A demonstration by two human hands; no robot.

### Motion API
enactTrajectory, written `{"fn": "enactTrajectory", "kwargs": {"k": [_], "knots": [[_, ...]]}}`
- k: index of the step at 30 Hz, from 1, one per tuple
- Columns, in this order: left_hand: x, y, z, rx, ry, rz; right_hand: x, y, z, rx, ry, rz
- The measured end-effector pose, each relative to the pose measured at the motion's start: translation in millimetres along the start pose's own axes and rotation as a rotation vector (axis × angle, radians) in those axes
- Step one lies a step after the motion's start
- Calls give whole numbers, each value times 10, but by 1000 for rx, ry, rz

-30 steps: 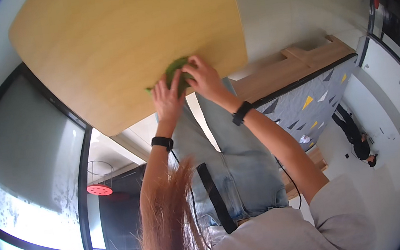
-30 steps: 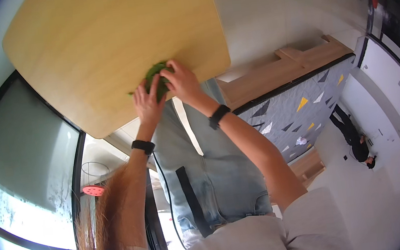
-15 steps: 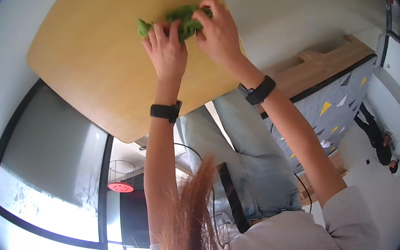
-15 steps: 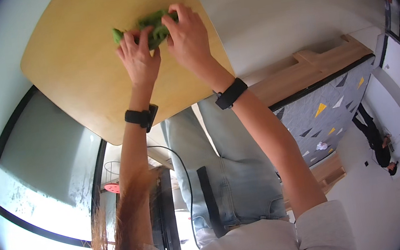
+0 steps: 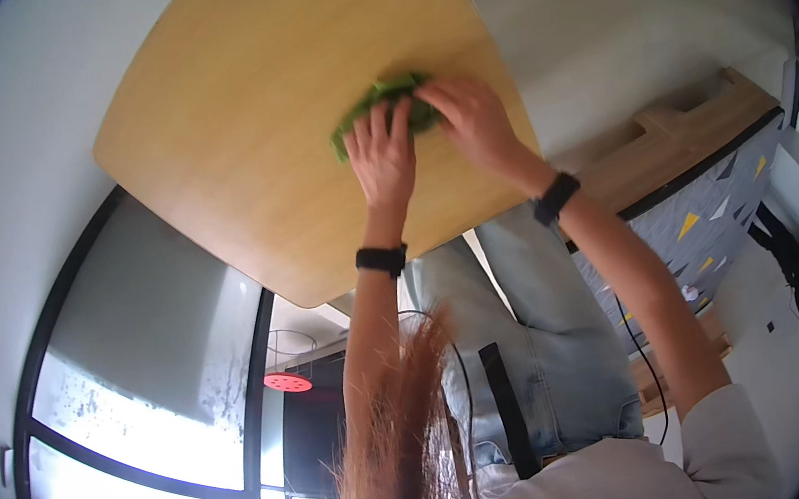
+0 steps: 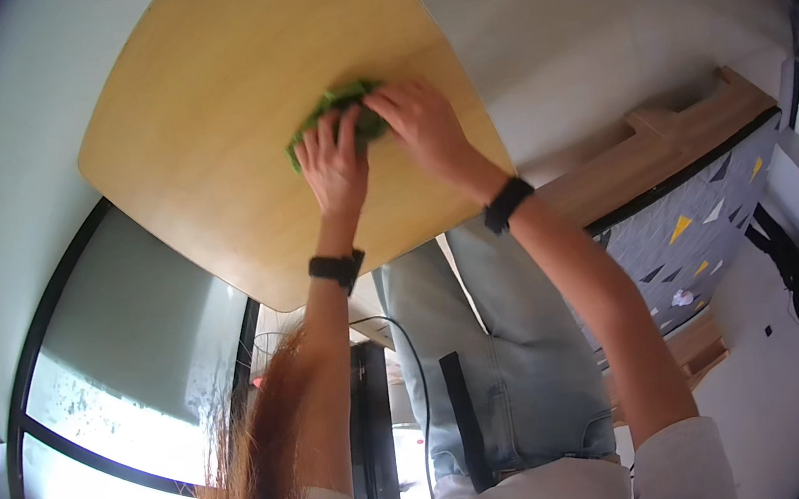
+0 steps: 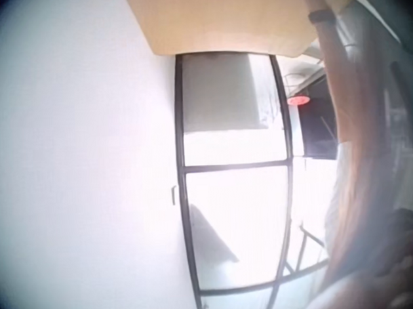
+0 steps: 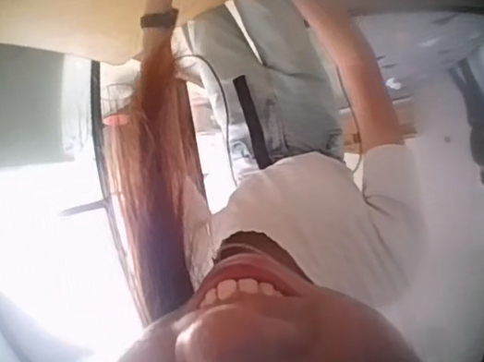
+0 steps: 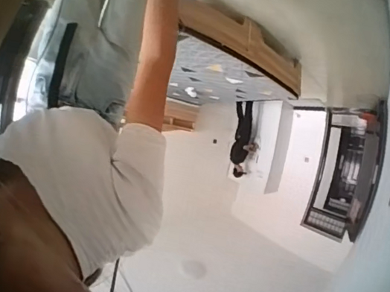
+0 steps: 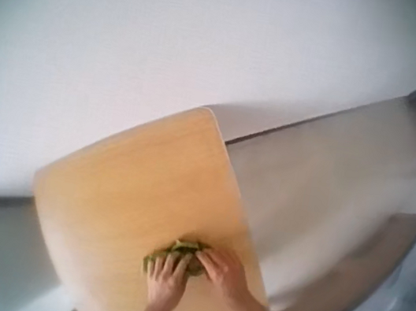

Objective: The person wipes a wooden table, a door frame, and a headboard with a cloth, then rinses the cloth in a sink and wipes a glass door and frame.

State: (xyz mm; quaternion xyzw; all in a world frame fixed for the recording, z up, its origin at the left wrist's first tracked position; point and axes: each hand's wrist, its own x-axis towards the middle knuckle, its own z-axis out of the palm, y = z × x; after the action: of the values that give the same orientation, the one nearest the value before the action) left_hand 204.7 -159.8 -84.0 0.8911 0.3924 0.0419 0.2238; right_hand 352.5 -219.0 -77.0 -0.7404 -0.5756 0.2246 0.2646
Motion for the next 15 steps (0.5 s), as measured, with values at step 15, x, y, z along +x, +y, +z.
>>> {"fn": "enactTrajectory", "kwargs": {"k": [15], "knots": [[-497, 184, 15, -112, -171, -203, -647, -287, 203, 53, 26, 256]]}}
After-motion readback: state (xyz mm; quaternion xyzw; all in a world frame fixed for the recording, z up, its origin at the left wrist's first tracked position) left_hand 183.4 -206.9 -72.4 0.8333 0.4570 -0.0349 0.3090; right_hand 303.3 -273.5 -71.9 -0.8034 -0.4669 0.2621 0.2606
